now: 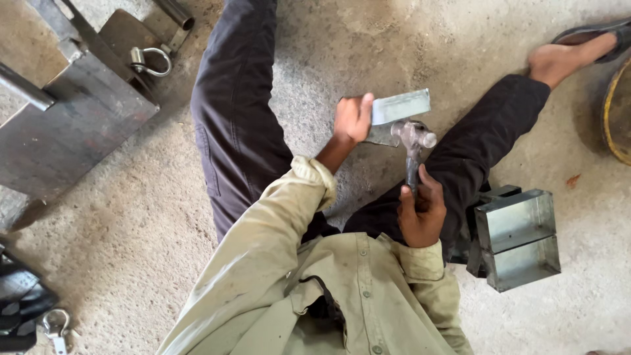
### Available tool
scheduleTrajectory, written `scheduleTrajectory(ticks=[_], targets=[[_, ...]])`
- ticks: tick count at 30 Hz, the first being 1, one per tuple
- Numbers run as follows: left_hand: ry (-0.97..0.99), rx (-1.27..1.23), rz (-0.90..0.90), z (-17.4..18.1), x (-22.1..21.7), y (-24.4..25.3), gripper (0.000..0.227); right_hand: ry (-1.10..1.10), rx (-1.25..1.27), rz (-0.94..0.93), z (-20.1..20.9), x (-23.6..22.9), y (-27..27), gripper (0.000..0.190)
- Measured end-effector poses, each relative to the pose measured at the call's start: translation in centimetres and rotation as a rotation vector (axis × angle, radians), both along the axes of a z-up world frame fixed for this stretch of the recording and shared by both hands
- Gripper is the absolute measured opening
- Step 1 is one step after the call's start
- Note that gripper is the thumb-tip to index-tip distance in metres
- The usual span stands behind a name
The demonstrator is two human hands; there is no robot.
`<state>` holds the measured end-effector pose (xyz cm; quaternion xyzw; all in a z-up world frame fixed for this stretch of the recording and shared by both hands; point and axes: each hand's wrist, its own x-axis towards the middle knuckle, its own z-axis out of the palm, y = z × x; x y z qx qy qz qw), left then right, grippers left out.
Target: The person sits on the floor and uses a hammer to strike a small rectangular metal block placed on a larger metal anvil. They repeatedly hit the block, occasionally adjusting its position, and then move the finished piece to a nearby stack of similar metal blocks.
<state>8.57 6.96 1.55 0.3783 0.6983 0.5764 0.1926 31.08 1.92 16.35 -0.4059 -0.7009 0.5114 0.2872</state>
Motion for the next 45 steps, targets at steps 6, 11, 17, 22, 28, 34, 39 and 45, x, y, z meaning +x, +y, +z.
scheduleTrajectory(ticks=[6, 11, 17, 22, 28, 34, 39, 45], targets=[[0.233, -1.04, -0.413, 5.0, -0.1, 0.9, 0.067, 0.09, -0.078, -0.099, 0.9, 0.7, 0.1, 0.042], [0.457, -0.882, -0.253, 2.3, -0.1, 0.5, 0.052, 0.104, -0.012, -0.092, 1.1, -0.2, 1.1, 0.043], [0.423, -0.908, -0.261, 1.1, 0.1, 0.5, 0.053, 0.062, 0.042, -0.055, 0.4, -1.0, 2.8, 0.042], [0.36, -0.959, -0.281, 1.1, 0.2, 0.6, 0.058, -0.102, 0.137, 0.068, -1.0, -2.3, 5.0, 0.042], [0.217, -1.041, -0.254, 1.5, -1.0, -0.2, 0.055, -0.115, 0.063, -0.003, -2.9, -1.4, 4.6, 0.042], [0.435, -0.817, 0.09, 1.0, -6.9, -2.8, 0.041, -0.097, -0.284, -0.153, -9.0, -0.8, 3.7, 0.045], [0.369, -0.815, 0.001, -2.5, -6.3, -3.8, 0.037, -0.205, -0.203, -0.124, -13.4, -0.5, 4.1, 0.047], [0.034, -0.705, 0.154, -7.5, -3.8, -4.5, 0.026, -0.202, -0.057, -0.077, -14.5, -0.3, 4.7, 0.046]])
